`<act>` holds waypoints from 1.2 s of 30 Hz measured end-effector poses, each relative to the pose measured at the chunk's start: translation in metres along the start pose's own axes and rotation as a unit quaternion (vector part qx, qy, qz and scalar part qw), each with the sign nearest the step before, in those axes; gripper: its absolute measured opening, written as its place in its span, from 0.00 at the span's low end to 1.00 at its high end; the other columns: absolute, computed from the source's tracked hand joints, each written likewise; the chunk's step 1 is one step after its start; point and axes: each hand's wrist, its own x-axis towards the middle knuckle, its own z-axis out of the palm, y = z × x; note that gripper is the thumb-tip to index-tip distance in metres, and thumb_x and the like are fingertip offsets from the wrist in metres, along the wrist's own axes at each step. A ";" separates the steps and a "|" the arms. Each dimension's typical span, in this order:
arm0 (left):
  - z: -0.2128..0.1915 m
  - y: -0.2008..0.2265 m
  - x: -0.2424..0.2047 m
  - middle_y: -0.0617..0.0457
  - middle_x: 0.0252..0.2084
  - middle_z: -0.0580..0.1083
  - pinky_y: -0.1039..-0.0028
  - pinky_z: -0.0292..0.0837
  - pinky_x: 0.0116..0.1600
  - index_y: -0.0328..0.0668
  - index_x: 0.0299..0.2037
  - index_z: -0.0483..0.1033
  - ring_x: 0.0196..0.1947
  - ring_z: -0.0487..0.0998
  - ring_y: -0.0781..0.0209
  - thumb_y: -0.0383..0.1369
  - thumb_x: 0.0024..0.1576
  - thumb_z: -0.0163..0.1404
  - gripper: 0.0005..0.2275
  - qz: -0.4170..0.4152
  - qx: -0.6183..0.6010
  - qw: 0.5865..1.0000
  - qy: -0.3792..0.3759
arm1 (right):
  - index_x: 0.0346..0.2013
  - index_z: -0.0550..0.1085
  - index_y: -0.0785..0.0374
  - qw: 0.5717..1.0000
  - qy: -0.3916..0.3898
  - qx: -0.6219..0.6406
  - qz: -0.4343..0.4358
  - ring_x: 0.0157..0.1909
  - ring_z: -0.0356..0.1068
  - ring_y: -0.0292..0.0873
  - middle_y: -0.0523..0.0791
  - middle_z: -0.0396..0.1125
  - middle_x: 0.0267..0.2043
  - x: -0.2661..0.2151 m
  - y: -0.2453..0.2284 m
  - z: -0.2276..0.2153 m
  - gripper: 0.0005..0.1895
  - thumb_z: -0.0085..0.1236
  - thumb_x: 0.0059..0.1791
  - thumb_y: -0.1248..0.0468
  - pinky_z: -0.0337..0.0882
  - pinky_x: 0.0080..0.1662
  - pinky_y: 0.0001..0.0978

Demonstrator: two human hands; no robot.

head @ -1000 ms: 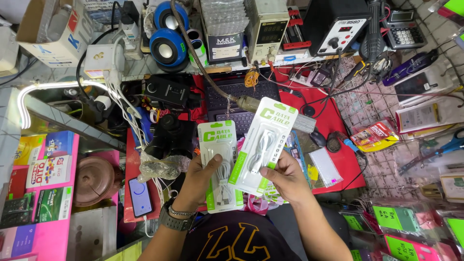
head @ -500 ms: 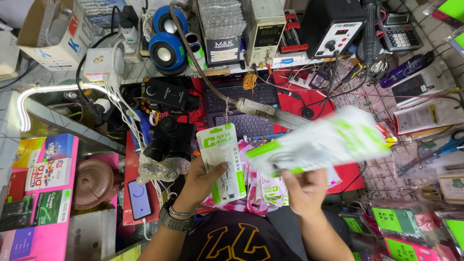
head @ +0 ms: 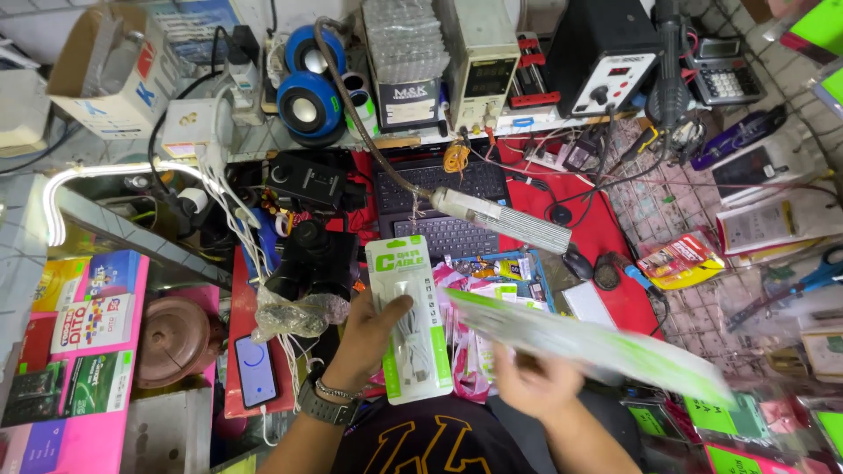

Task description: Organizing and hanging mobile phone accessories like charging cables and earphones on a display rack in a repair shop.

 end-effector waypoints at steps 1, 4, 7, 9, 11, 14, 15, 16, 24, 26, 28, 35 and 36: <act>-0.001 -0.001 -0.001 0.45 0.53 0.82 0.60 0.83 0.53 0.38 0.53 0.78 0.51 0.85 0.49 0.26 0.59 0.49 0.12 -0.008 -0.002 1.000 0.004 | 0.34 0.77 0.66 1.000 -0.006 0.001 0.006 0.33 0.75 0.42 0.47 0.74 0.32 0.018 -0.007 0.005 0.07 0.62 0.45 0.66 0.76 0.38 0.31; -0.003 -0.011 -0.002 0.45 0.51 0.81 0.61 0.83 0.53 0.38 0.51 0.76 0.50 0.84 0.48 0.25 0.61 0.48 0.10 0.035 -0.012 0.998 -0.047 | 0.40 0.72 0.65 0.974 -0.186 0.126 0.003 0.33 0.77 0.38 0.46 0.73 0.35 0.037 -0.012 0.015 0.09 0.51 0.46 0.71 0.82 0.34 0.26; -0.003 -0.012 0.003 0.47 0.53 0.80 0.62 0.80 0.57 0.39 0.56 0.75 0.53 0.82 0.51 0.28 0.60 0.50 0.14 0.027 0.000 0.999 -0.027 | 0.46 0.79 0.61 0.984 -0.159 0.044 0.063 0.45 0.80 0.42 0.45 0.79 0.43 0.020 -0.005 0.019 0.13 0.58 0.49 0.61 0.81 0.45 0.30; -0.005 -0.009 0.002 0.49 0.46 0.81 0.63 0.83 0.47 0.40 0.52 0.75 0.45 0.84 0.52 0.29 0.59 0.51 0.12 0.013 0.020 0.999 -0.033 | 0.44 0.63 0.66 0.983 0.027 0.183 -0.007 0.41 0.78 0.58 0.57 0.71 0.39 0.030 -0.017 0.016 0.13 0.56 0.51 0.64 0.84 0.44 0.45; 0.013 0.007 -0.012 0.52 0.36 0.75 0.66 0.76 0.42 0.37 0.42 0.77 0.37 0.77 0.58 0.26 0.57 0.55 0.05 0.062 0.028 0.998 0.003 | 0.44 0.65 0.67 0.978 0.010 0.207 0.036 0.42 0.78 0.55 0.56 0.72 0.38 0.018 -0.007 0.026 0.13 0.57 0.49 0.67 0.82 0.44 0.45; 0.020 0.015 -0.011 0.54 0.26 0.73 0.69 0.70 0.36 0.34 0.33 0.79 0.28 0.71 0.64 0.25 0.54 0.60 0.03 0.103 0.013 0.994 0.025 | 0.44 0.71 0.71 0.956 -0.025 0.263 0.130 0.45 0.76 0.48 0.54 0.75 0.36 0.011 0.019 0.046 0.14 0.60 0.45 0.74 0.79 0.45 0.46; 0.018 0.011 -0.015 0.52 0.28 0.76 0.68 0.71 0.36 0.34 0.35 0.80 0.28 0.72 0.64 0.26 0.54 0.61 0.04 0.078 -0.011 0.997 0.017 | 0.44 0.74 0.73 0.934 -0.049 0.295 0.197 0.46 0.75 0.44 0.52 0.77 0.35 0.002 0.024 0.051 0.16 0.62 0.42 0.79 0.77 0.46 0.46; 0.017 0.008 -0.018 0.52 0.28 0.76 0.68 0.71 0.36 0.34 0.35 0.80 0.28 0.72 0.64 0.26 0.54 0.61 0.04 0.072 -0.013 0.997 0.019 | 0.44 0.74 0.73 0.932 -0.051 0.295 0.203 0.46 0.75 0.44 0.52 0.77 0.35 -0.001 0.025 0.051 0.16 0.62 0.42 0.79 0.77 0.46 0.46; -0.015 -0.009 -0.001 0.34 0.55 0.75 0.55 0.71 0.61 0.39 0.73 0.58 0.55 0.72 0.56 0.25 0.59 0.50 0.29 0.164 0.131 0.978 -0.010 | 0.54 0.72 0.70 0.814 -0.172 0.409 0.374 0.48 0.73 0.39 0.50 0.77 0.45 0.008 0.037 0.050 0.21 0.55 0.46 0.79 0.75 0.51 0.40; -0.014 -0.023 0.002 0.41 0.49 0.77 0.60 0.70 0.61 0.41 0.63 0.71 0.52 0.75 0.58 0.24 0.59 0.52 0.20 0.190 0.136 0.972 -0.005 | 0.54 0.72 0.72 0.804 -0.178 0.434 0.366 0.47 0.74 0.40 0.52 0.77 0.44 -0.005 0.050 0.052 0.20 0.56 0.47 0.78 0.75 0.50 0.38; -0.013 -0.027 0.000 0.47 0.43 0.80 0.65 0.69 0.60 0.43 0.53 0.83 0.50 0.78 0.60 0.23 0.59 0.53 0.14 0.217 0.143 0.966 0.002 | 0.53 0.73 0.73 0.792 -0.185 0.461 0.355 0.45 0.75 0.40 0.54 0.77 0.43 -0.013 0.059 0.052 0.18 0.56 0.48 0.76 0.76 0.48 0.37; -0.015 -0.026 -0.005 0.46 0.46 0.78 0.62 0.64 0.64 0.39 0.54 0.82 0.54 0.75 0.57 0.29 0.52 0.65 0.18 0.191 0.128 0.973 -0.008 | 0.54 0.73 0.76 0.775 -0.147 0.487 0.376 0.28 0.67 0.27 0.50 0.76 0.34 0.023 0.018 0.049 0.16 0.54 0.52 0.73 0.68 0.30 0.16; -0.013 -0.023 -0.007 0.45 0.45 0.78 0.60 0.64 0.63 0.38 0.54 0.82 0.54 0.75 0.56 0.29 0.52 0.66 0.19 0.184 0.125 0.975 -0.002 | 0.54 0.73 0.75 0.776 -0.136 0.478 0.388 0.21 0.63 0.24 0.48 0.76 0.32 0.022 0.018 0.049 0.15 0.52 0.53 0.71 0.64 0.23 0.10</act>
